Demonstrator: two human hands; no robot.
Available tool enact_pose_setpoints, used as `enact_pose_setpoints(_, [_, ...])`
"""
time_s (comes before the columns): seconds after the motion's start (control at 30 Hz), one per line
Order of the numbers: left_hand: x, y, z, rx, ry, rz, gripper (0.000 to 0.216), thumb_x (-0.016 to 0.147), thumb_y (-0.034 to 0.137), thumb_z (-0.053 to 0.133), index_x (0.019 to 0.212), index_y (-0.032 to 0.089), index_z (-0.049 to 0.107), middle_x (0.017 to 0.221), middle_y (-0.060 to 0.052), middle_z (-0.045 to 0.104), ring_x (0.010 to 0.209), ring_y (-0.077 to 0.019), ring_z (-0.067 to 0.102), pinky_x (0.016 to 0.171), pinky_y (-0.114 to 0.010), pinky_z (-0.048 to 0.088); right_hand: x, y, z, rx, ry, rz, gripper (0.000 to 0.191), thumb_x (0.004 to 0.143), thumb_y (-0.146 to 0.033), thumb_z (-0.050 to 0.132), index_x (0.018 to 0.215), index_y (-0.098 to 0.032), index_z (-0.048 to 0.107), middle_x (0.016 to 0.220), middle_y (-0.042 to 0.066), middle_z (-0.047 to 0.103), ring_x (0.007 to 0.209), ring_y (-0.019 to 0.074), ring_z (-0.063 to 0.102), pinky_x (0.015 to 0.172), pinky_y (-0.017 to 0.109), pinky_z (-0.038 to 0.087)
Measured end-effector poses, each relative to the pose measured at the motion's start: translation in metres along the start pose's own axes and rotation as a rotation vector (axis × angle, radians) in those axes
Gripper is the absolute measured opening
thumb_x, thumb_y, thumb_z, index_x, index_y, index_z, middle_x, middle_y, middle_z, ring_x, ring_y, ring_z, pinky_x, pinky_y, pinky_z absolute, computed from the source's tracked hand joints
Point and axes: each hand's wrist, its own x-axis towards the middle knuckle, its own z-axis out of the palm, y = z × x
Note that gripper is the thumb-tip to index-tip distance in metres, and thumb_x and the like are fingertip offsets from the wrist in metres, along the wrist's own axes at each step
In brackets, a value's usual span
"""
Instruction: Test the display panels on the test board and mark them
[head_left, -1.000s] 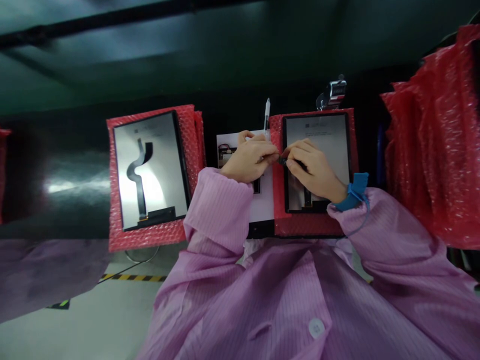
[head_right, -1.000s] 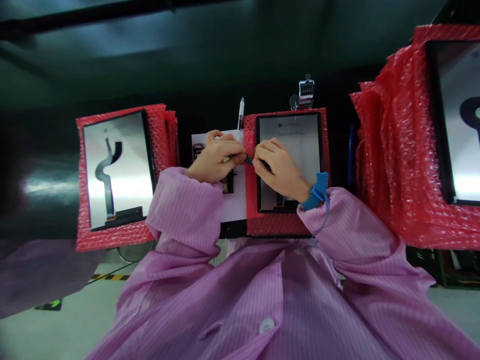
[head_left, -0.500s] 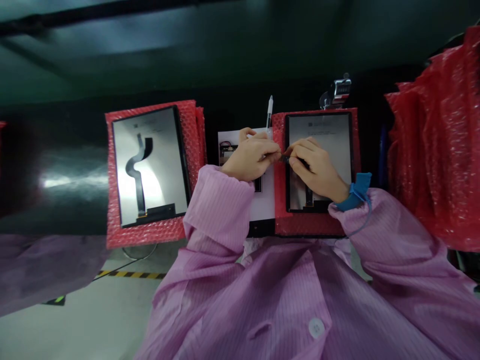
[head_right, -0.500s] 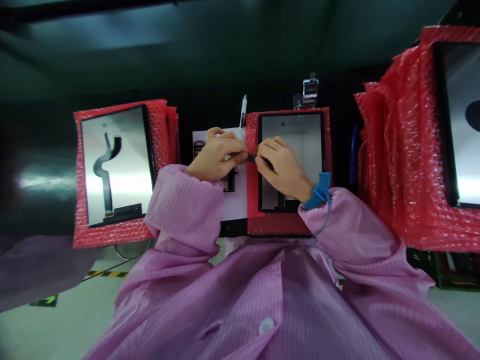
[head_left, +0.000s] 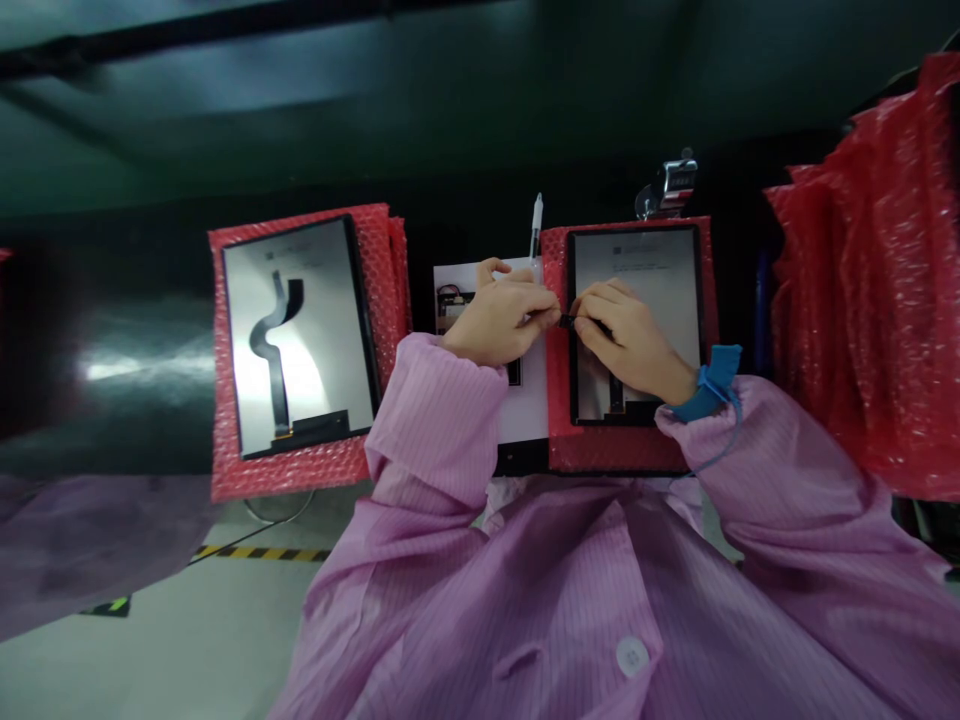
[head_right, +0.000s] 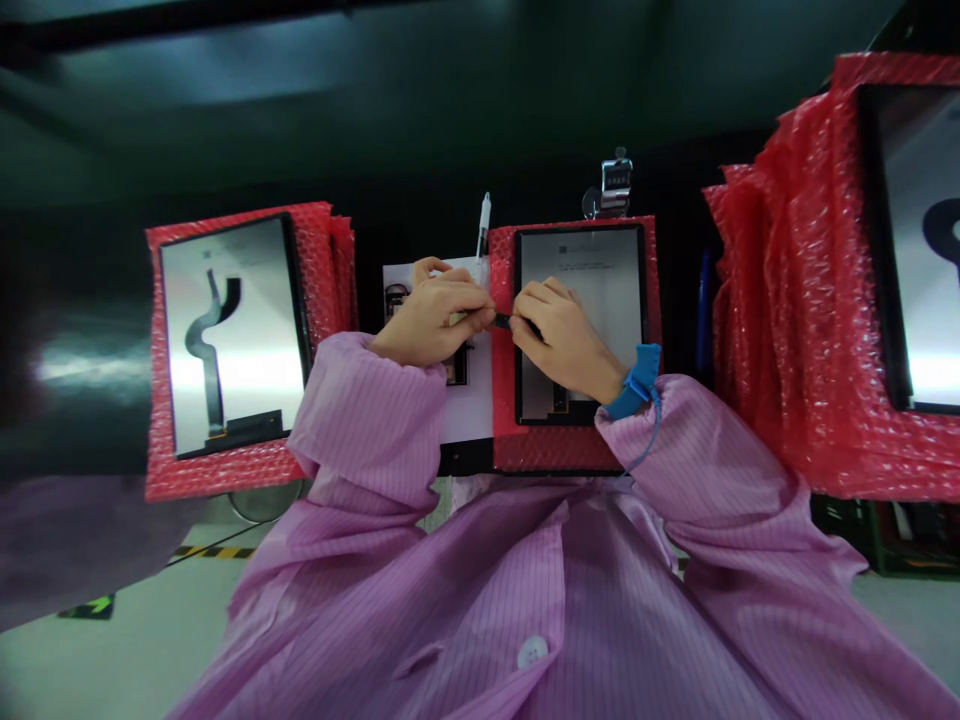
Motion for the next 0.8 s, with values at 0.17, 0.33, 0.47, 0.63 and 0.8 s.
enact_pose_setpoints(0.17, [-0.0002,0.0023,-0.0029,0.034,-0.038,0.007,0.021,0.094,0.021,0.053,0.075,0.02,0.063,0.075,0.002,0.064,0.086,-0.018,0.06,0.109,-0.051,0.029,0.0005,0.0012,-0.0004,0.029,-0.003,-0.002,0.023,0.099,-0.029,0.041,0.083,-0.02,0.056,0.098,0.009,0.067,0.096,0.024,0.055,0.093,0.043,0.042])
enact_pose_setpoints(0.33, [-0.0002,0.0039,-0.0064,0.055,-0.075,-0.003,0.022,0.095,0.022,0.051,0.077,0.019,0.063,0.075,0.002,0.063,0.088,-0.0184,0.059,0.109,-0.05,0.028,0.0,0.0017,0.0022,0.021,0.032,-0.008,0.021,0.098,-0.028,0.042,0.084,-0.021,0.056,0.097,0.009,0.067,0.096,0.0243,0.055,0.092,0.043,0.042])
enact_pose_setpoints(0.47, [-0.0002,0.0041,-0.0059,0.049,-0.076,-0.012,0.023,0.095,0.023,0.051,0.076,0.02,0.062,0.075,0.001,0.063,0.087,-0.0188,0.058,0.108,-0.05,0.028,-0.0003,-0.0002,0.0013,0.034,0.026,-0.008,0.022,0.099,-0.028,0.042,0.084,-0.021,0.057,0.099,0.009,0.068,0.096,0.0243,0.056,0.093,0.043,0.042])
enact_pose_setpoints(0.63, [-0.0003,0.004,-0.0044,0.038,-0.073,-0.003,0.023,0.095,0.022,0.05,0.076,0.019,0.062,0.073,0.002,0.061,0.087,-0.0187,0.058,0.108,-0.05,0.027,0.0002,0.0009,-0.0007,0.058,0.0,0.0,0.022,0.099,-0.029,0.043,0.086,-0.02,0.059,0.101,0.009,0.069,0.099,0.0242,0.056,0.093,0.044,0.041])
enact_pose_setpoints(0.8, [-0.0008,0.0035,-0.0047,0.029,-0.075,-0.002,0.023,0.095,0.023,0.05,0.076,0.019,0.062,0.075,0.002,0.062,0.089,-0.019,0.059,0.108,-0.051,0.028,0.0016,0.0028,-0.0017,0.103,-0.054,0.012,0.024,0.1,-0.031,0.043,0.084,-0.021,0.057,0.105,0.009,0.069,0.101,0.0242,0.056,0.095,0.045,0.04])
